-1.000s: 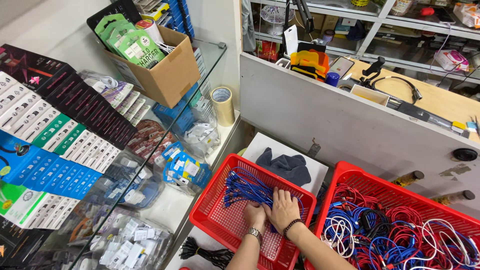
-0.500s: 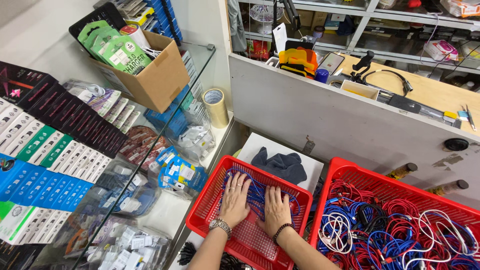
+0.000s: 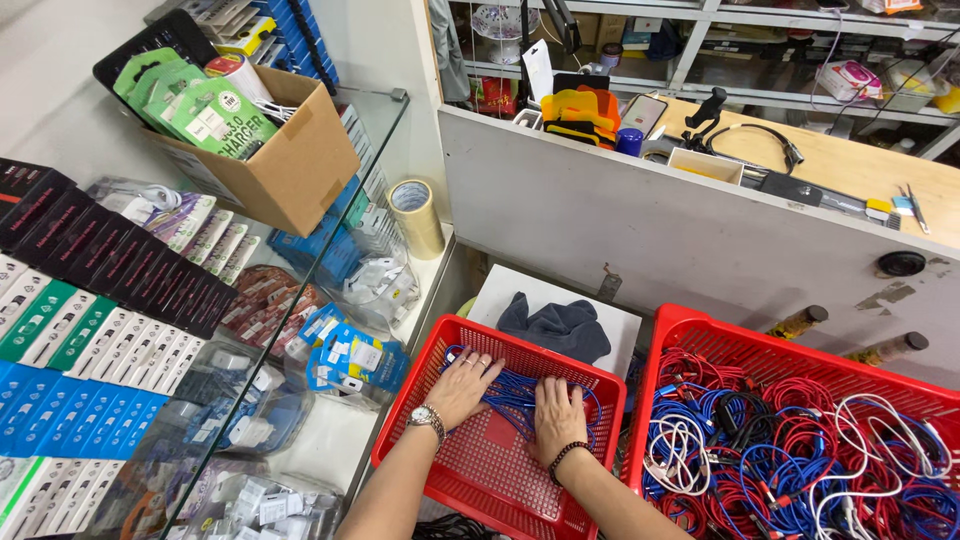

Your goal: The person arranges product boxes on a glass display counter, opens and repositions some boxes, and wipes several white boxes with a gray cloth. The person then moves to a counter with red baskets and coils blue, red, and white charging cables one at a time, placing each coiled cable into a separate basket.

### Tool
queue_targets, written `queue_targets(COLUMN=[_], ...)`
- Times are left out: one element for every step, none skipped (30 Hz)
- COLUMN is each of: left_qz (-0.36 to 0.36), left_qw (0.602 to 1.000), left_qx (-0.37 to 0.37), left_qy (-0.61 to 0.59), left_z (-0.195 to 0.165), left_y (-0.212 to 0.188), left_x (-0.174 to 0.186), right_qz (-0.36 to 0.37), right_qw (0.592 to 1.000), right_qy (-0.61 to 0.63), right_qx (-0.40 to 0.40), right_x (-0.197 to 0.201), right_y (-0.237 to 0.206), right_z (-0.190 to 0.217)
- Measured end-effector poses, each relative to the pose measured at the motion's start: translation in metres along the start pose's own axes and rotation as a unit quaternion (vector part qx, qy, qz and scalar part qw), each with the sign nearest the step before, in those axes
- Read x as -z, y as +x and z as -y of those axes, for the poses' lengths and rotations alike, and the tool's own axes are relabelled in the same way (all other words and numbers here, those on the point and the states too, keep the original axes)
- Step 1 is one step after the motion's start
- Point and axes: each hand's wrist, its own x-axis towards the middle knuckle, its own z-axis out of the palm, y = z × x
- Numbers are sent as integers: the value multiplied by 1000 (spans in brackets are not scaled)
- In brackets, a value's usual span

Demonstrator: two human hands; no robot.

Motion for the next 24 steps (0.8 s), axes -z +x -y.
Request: queue_targets(left_qz=[12, 25, -4, -35, -67, -68, -66, -66, -57, -47, -35, -40, -45, -49, -19, 10, 40, 25, 11, -3, -43, -82, -116, -43], left_qw=[1000, 999, 999, 998, 995, 996, 996, 997, 997, 996, 996, 995, 995, 994, 994, 992, 989, 991, 992, 993, 993, 991, 988, 998], left_qx=[5, 9, 0, -9, -18, -19, -19, -19, -19, -18, -15, -14, -12, -9, -10, -11, -13, -16, -21, -26, -26, -28, -31, -27], left_qy=[10, 19, 34, 49, 65, 59, 50, 42, 58, 71, 84, 89, 92, 96, 111, 126, 142, 133, 123, 112, 107, 102, 92, 46], left_z=[1, 1, 1, 1, 2, 3, 2, 1, 1, -1, -2, -3, -5, -5, -5, -5, -4, -4, -1, 0, 2, 4, 3, 3], left_y=[2, 3, 2, 0, 0, 0, 0, -1, 0, 1, 2, 5, 7, 9, 11, 12, 12, 10, 7, 4, 1, -2, -8, -13], left_x=[0, 0, -2, -4, -5, -6, -6, -7, -7, -7, -6, -6, -6, -5, -6, -6, -6, -7, -6, -7, -6, -5, -4, -1], right_qz=[16, 34, 51, 54, 56, 59, 51, 41, 28, 26, 24, 21, 25, 27, 28, 22, 16, 11, 1, -8, -22, -18, -9, 4], right_qw=[1000, 999, 997, 996, 995, 993, 994, 995, 995, 996, 997, 998, 999, 1000, 999, 999, 1000, 1000, 999, 999, 998, 998, 999, 999], right_qy=[15, 29, 44, 55, 65, 78, 77, 75, 73, 64, 56, 47, 21, -4, -30, -26, -20, -16, -29, -42, -54, -48, -40, -30], right_qx=[-15, -29, -43, -48, -54, -59, -57, -55, -54, -48, -40, -32, -18, -1, 15, 3, -8, -21, -27, -32, -38, -30, -21, -12], right_x=[2, 4, 6, 8, 8, 8, 8, 7, 6, 3, 1, 0, -2, -3, -4, -5, -5, -4, -2, -1, -1, 0, 3, 7], right_y=[-1, -3, -4, -5, -5, -5, -4, -4, -2, -2, -1, 0, 1, 2, 3, 4, 5, 5, 6, 5, 5, 4, 3, 0], right_z=[-1, -3, -4, -6, -8, -10, -11, -12, -13, -13, -13, -13, -13, -13, -13, -13, -12, -12, -12, -12, -12, -12, -11, -10])
